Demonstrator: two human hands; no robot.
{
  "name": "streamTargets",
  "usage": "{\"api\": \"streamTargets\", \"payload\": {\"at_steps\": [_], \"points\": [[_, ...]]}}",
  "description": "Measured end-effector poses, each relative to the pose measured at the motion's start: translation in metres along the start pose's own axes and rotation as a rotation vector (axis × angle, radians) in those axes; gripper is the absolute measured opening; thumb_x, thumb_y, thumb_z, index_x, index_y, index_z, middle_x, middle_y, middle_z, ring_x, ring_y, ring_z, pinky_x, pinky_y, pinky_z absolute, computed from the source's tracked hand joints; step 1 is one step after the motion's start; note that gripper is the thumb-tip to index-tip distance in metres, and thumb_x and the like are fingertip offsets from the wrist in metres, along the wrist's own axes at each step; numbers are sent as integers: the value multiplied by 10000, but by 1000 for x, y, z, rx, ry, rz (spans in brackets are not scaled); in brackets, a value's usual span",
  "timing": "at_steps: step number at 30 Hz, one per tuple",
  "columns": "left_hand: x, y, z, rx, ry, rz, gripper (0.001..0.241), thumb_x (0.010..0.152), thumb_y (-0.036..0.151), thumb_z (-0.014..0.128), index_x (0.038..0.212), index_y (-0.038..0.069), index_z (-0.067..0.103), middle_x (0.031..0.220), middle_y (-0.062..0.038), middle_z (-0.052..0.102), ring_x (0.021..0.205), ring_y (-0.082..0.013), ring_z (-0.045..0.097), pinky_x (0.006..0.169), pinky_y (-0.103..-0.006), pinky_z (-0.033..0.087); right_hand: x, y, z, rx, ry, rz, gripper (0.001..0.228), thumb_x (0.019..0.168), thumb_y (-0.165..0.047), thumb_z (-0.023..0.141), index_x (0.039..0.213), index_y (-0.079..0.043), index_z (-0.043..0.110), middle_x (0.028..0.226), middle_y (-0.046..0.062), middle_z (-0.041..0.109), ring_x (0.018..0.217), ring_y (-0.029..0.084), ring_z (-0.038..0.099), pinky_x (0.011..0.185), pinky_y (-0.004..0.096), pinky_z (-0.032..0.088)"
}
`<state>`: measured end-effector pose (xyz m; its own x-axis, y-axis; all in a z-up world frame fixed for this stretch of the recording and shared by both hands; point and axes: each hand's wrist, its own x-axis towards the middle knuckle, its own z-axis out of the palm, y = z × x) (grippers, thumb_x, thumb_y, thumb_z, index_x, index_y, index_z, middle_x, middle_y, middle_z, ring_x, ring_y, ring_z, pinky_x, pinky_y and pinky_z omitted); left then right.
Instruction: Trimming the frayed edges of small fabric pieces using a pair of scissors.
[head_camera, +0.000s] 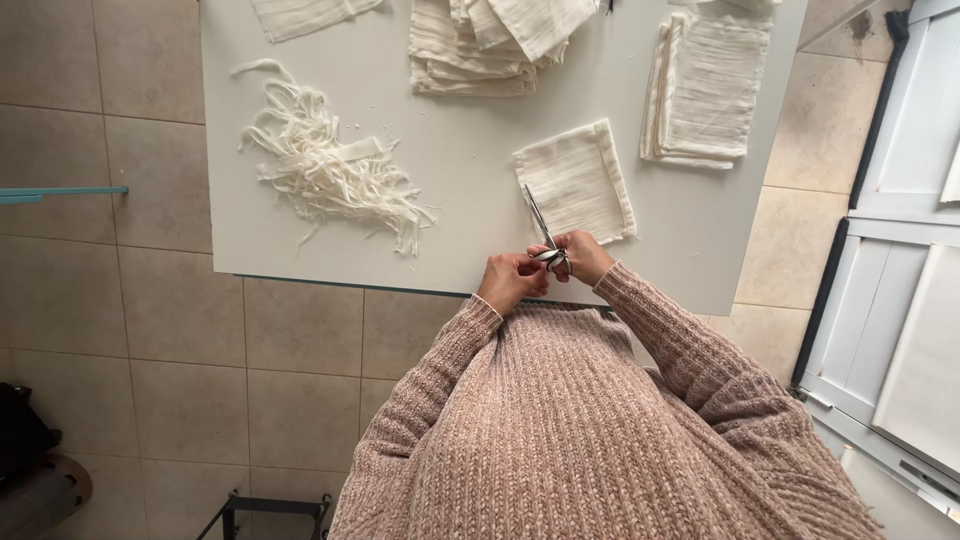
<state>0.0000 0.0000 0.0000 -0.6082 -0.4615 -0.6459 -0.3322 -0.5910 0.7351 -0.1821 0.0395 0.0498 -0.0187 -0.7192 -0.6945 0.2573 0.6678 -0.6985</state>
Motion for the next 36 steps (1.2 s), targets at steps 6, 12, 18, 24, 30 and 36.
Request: {"api": "streamTargets", "payload": {"at_steps": [6,12,18,24,30,36], "points": [[-4,7,-1,30,-7,-1,181,883,79,742,1026,-31,752,829,-234,759,665,-247,764,633,-263,667,7,8,-4,-78,11,-16,299,866,-140,818,682,45,671,446,114,496,359,146,482,330,269,427],[-9,13,-1,-26,-40,23,186,885,76,744,1023,-48,747,810,-242,754,684,-251,764,663,-275,668,15,8,-9,-163,21,-24,307,854,-162,834,659,19,680,410,106,483,333,156,499,339,251,417],[5,-8,-5,-52,-54,42,159,877,72,770,978,-49,744,798,-247,749,690,-251,766,664,-285,673,33,13,-9,-250,25,-37,310,837,-238,846,643,-30,724,384,91,524,323,149,534,349,238,413],[-10,14,-5,-51,-82,39,136,879,52,741,973,-47,735,799,-247,746,692,-235,760,679,-276,668,23,-1,-7,-188,41,7,282,850,-176,841,694,33,733,469,147,583,346,150,516,335,275,445],[-10,11,-4,-69,-73,41,153,873,58,751,969,-58,726,790,-249,740,693,-243,761,676,-279,668,36,-7,-6,-130,1,11,310,874,-205,823,712,32,705,545,133,633,383,132,526,344,256,456],[-12,15,-5,-70,-85,20,156,868,68,759,962,-51,724,797,-237,742,703,-225,760,687,-268,666,38,-13,-5,-169,9,-10,317,864,-198,833,693,37,708,485,136,591,342,144,500,321,256,437]]}}
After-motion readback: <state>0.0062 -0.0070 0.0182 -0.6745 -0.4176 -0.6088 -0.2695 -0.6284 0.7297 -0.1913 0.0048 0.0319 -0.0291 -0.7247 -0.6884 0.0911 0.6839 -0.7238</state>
